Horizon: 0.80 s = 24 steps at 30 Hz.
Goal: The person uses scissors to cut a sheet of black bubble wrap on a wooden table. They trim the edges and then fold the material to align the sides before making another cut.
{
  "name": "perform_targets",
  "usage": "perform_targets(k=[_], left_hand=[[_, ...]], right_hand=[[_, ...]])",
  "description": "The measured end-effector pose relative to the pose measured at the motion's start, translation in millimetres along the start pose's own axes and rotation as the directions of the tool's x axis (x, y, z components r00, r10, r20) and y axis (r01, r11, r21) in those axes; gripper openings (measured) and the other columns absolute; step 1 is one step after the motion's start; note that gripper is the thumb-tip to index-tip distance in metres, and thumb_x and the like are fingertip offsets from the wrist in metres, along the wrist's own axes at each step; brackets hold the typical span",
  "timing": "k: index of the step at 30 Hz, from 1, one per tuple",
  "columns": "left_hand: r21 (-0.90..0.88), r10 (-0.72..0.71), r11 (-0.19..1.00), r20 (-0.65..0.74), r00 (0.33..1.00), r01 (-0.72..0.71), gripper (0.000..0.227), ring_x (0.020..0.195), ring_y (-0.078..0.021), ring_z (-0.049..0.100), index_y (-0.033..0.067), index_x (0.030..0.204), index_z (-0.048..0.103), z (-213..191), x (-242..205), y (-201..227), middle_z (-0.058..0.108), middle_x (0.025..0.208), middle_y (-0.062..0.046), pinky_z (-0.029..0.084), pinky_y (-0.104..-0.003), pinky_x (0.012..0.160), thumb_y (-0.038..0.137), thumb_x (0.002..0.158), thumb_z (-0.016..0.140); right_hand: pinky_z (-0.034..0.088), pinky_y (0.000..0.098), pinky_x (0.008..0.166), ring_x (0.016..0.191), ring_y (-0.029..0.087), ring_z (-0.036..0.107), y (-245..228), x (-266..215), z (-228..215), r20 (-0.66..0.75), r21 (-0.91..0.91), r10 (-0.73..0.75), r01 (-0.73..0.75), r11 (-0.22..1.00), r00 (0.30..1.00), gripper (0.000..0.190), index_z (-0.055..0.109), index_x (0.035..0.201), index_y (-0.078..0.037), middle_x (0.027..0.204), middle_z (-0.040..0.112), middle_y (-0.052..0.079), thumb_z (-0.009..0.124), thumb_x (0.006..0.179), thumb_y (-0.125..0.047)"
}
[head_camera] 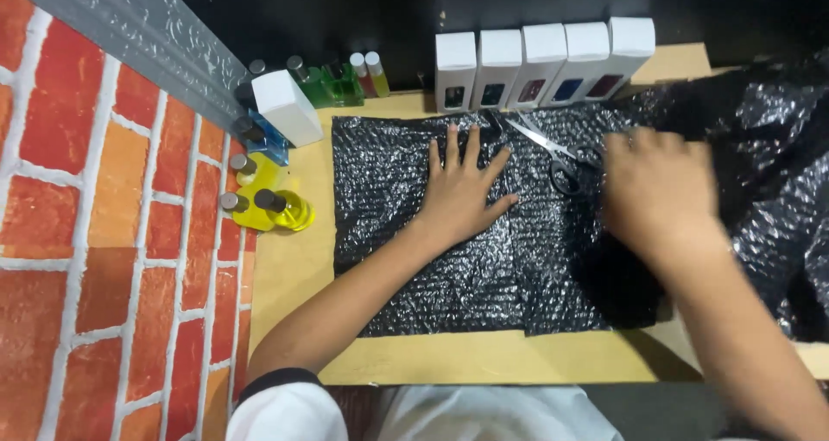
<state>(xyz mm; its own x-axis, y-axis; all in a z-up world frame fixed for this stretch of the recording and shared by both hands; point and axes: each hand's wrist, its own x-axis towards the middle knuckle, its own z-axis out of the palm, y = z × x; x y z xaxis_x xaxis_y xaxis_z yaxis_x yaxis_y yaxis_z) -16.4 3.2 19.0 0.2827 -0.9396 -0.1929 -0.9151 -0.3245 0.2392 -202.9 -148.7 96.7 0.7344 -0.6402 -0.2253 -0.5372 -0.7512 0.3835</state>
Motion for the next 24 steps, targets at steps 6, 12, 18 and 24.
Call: perform_targets(k=[6, 12, 18, 24], left_hand=[[-0.109, 0.055, 0.992, -0.121, 0.991, -0.068, 0.096, 0.162, -0.0634, 0.015, 0.0116, 0.177, 0.023, 3, -7, -9, 0.031, 0.172, -0.04, 0.011, -0.082, 0.126, 0.068, 0.105, 0.055], [-0.064, 0.058, 0.996, -0.058, 0.997, -0.062, 0.096, 0.164, -0.0632, 0.008, -0.0009, 0.172, 0.031, -6, -12, -4, 0.023, 0.175, -0.04, 0.007, -0.08, 0.126, 0.068, 0.108, 0.048], [-0.082, 0.024, 0.996, -0.049, 0.999, -0.028, 0.095, 0.164, -0.0622, 0.011, -0.0014, 0.171, 0.033, -13, -13, 5, 0.025, 0.175, -0.04, 0.013, -0.079, 0.126, 0.066, 0.106, 0.05], [-0.137, 0.003, 0.99, -0.089, 0.996, -0.015, 0.086, 0.156, -0.0614, 0.034, -0.0003, 0.167, 0.04, -21, -12, 10, 0.035, 0.167, -0.041, 0.033, -0.079, 0.117, 0.063, 0.109, 0.046]], right_hand=[[0.051, 0.0553, 0.09, 0.121, 0.045, 0.068, -54, 59, 69, -0.113, 0.235, 0.074, -0.046, 0.971, 0.991, 0.061, 0.067, 0.143, -0.007, 0.129, 0.071, 0.021, 0.074, 0.089, -0.034], [0.048, 0.051, 0.101, 0.132, 0.042, 0.061, -35, 48, 81, -0.185, 0.354, 0.072, -0.002, 0.935, 0.98, 0.059, 0.07, 0.143, -0.006, 0.137, 0.064, 0.019, 0.07, 0.094, -0.04], [0.05, 0.05, 0.098, 0.124, 0.044, 0.065, -21, 47, 84, -0.267, 0.41, -0.073, 0.182, 0.894, 0.961, 0.056, 0.07, 0.143, -0.004, 0.126, 0.065, 0.02, 0.075, 0.093, -0.029], [0.053, 0.0489, 0.102, 0.131, 0.04, 0.069, 1, 30, 69, -0.167, 0.359, -0.059, 0.116, 0.926, 0.984, 0.06, 0.07, 0.147, -0.005, 0.133, 0.072, 0.02, 0.076, 0.096, -0.035]])
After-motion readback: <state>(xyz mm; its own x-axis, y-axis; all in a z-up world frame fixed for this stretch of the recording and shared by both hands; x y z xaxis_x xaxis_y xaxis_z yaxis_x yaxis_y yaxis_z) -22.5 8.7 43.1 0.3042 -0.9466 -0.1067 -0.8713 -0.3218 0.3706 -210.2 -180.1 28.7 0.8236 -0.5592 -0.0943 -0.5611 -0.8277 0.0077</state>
